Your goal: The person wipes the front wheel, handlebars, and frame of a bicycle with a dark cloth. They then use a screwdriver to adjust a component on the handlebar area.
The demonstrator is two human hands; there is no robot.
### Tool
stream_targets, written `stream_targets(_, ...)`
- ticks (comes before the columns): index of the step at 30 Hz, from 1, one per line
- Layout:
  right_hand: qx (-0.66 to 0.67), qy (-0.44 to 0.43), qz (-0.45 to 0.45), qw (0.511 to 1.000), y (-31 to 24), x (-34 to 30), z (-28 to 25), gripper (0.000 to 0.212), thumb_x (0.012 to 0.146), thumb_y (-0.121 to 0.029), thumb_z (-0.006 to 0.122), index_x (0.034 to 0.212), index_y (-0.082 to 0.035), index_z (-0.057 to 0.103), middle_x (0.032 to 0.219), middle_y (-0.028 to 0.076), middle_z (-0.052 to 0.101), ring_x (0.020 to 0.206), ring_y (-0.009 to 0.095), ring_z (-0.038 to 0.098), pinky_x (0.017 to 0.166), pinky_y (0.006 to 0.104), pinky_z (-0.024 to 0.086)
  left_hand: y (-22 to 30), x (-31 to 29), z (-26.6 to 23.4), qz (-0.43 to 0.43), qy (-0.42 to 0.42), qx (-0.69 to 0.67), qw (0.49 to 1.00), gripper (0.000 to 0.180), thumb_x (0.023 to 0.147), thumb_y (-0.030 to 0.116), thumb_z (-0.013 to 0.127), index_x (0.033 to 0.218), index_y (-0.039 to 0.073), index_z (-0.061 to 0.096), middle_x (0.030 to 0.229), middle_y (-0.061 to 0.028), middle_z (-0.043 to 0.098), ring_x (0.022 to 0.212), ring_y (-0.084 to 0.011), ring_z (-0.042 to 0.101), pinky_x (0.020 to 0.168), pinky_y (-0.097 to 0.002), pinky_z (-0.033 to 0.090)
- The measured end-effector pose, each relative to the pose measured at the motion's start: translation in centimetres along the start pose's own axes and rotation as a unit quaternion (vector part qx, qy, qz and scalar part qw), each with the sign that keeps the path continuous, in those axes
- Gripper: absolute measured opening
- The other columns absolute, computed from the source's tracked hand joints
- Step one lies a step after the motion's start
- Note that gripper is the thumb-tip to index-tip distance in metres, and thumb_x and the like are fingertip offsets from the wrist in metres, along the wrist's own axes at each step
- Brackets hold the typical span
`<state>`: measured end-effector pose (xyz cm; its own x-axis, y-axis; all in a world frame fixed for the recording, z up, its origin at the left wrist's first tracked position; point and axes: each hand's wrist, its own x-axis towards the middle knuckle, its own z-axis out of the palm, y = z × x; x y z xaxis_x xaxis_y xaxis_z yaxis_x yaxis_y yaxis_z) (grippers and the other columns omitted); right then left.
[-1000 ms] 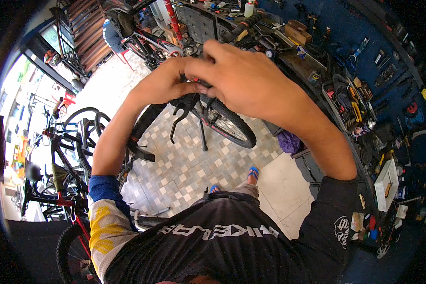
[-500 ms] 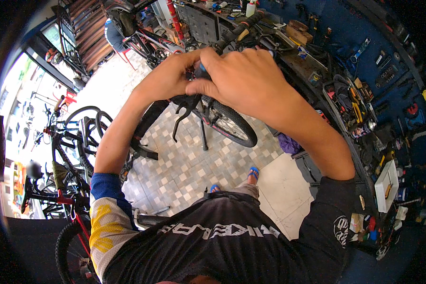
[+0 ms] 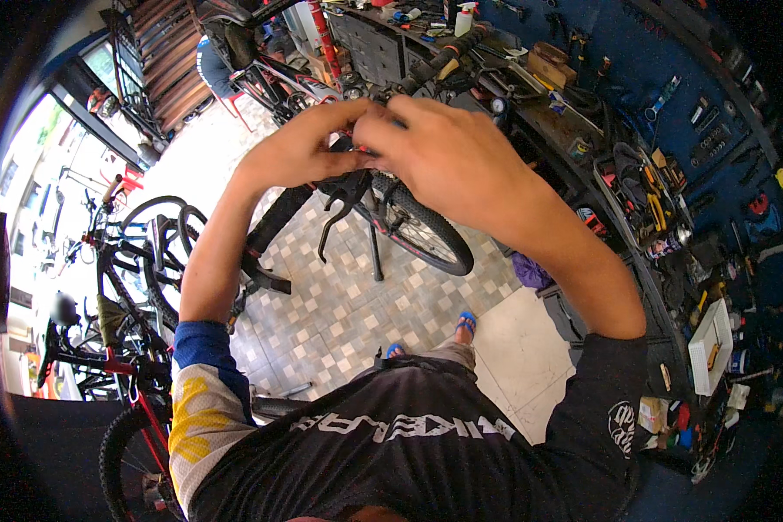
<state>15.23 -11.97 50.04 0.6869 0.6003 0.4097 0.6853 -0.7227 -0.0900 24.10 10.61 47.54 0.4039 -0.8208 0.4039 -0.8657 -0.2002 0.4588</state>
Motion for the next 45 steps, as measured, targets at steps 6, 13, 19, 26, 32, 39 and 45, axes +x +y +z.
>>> stream_targets(6, 0.091, 0.077, -0.088, 0.989, 1.7, -1.5, 0.5, 0.023, 0.087, 0.002, 0.062, 0.103, -0.013, 0.068, 0.112, 0.010, 0.062, 0.101, 0.033, 0.065, 0.081, 0.0422, 0.054, 0.5, -1.1, -2.3, -0.014, 0.055, 0.008, 0.998, 0.029, 0.094, -0.004, 0.062, 0.122, 0.001, 0.069, 0.120, -0.0118, 0.072, 0.113, -0.0235, 0.068, 0.100, -0.0358, 0.052)
stream_targets(13, 0.138, 0.108, 0.035, 0.984, -0.4, -3.2, -1.7, 0.033, 0.083, -0.006, 0.074, 0.115, -0.016, 0.072, 0.095, 0.009, 0.063, 0.077, 0.030, 0.067, 0.069, 0.0392, 0.055, -0.7, -2.6, -2.9, -0.049, 0.127, 0.040, 0.990, 0.028, 0.094, -0.003, 0.063, 0.121, 0.003, 0.070, 0.118, -0.0096, 0.073, 0.111, -0.0219, 0.068, 0.099, -0.0346, 0.052)
stream_targets(19, 0.040, 0.154, -0.026, 0.987, -0.9, -4.0, 2.0, 0.035, 0.082, -0.011, 0.078, 0.116, -0.016, 0.073, 0.087, 0.007, 0.061, 0.074, 0.027, 0.066, 0.063, 0.0378, 0.056, -0.4, -2.1, -2.2, -0.052, 0.121, 0.055, 0.990, 0.024, 0.094, -0.003, 0.063, 0.116, 0.002, 0.072, 0.116, -0.0093, 0.073, 0.113, -0.0217, 0.068, 0.101, -0.0350, 0.052)
stream_targets(26, 0.050, 0.153, -0.022, 0.987, -0.9, -4.1, 3.0, 0.035, 0.081, -0.013, 0.081, 0.116, -0.013, 0.072, 0.088, 0.008, 0.062, 0.074, 0.027, 0.067, 0.064, 0.0374, 0.056, -0.3, -2.1, -1.4, -0.027, 0.132, 0.056, 0.989, 0.024, 0.092, -0.004, 0.064, 0.114, 0.003, 0.073, 0.115, -0.0100, 0.073, 0.110, -0.0228, 0.069, 0.100, -0.0350, 0.052)
stream_targets(32, 0.067, 0.156, 0.003, 0.986, -0.4, -4.4, 3.0, 0.035, 0.084, -0.015, 0.080, 0.117, -0.013, 0.071, 0.089, 0.009, 0.064, 0.075, 0.029, 0.067, 0.066, 0.0387, 0.056, -0.4, -1.8, -0.9, -0.030, 0.126, 0.042, 0.991, 0.024, 0.092, -0.004, 0.064, 0.113, 0.003, 0.073, 0.114, -0.0100, 0.074, 0.110, -0.0224, 0.069, 0.100, -0.0348, 0.052)
stream_targets(39, 0.085, 0.148, 0.039, 0.985, -0.3, -4.8, 2.9, 0.032, 0.085, -0.019, 0.080, 0.116, -0.013, 0.071, 0.088, 0.010, 0.064, 0.074, 0.029, 0.067, 0.065, 0.0392, 0.055, -0.3, -1.6, -0.6, -0.034, 0.115, 0.062, 0.991, 0.024, 0.092, -0.003, 0.064, 0.114, 0.003, 0.073, 0.114, -0.0097, 0.074, 0.110, -0.0225, 0.069, 0.099, -0.0349, 0.052)
stream_targets(45, 0.022, 0.123, -0.011, 0.992, -2.0, -5.5, 2.8, 0.028, 0.084, -0.025, 0.080, 0.110, -0.016, 0.073, 0.082, 0.007, 0.060, 0.071, 0.027, 0.066, 0.062, 0.0379, 0.054, -0.1, -1.6, -0.6, -0.031, 0.113, 0.071, 0.991, 0.025, 0.091, -0.003, 0.064, 0.114, 0.003, 0.073, 0.114, -0.0101, 0.074, 0.110, -0.0231, 0.069, 0.099, -0.0355, 0.052)
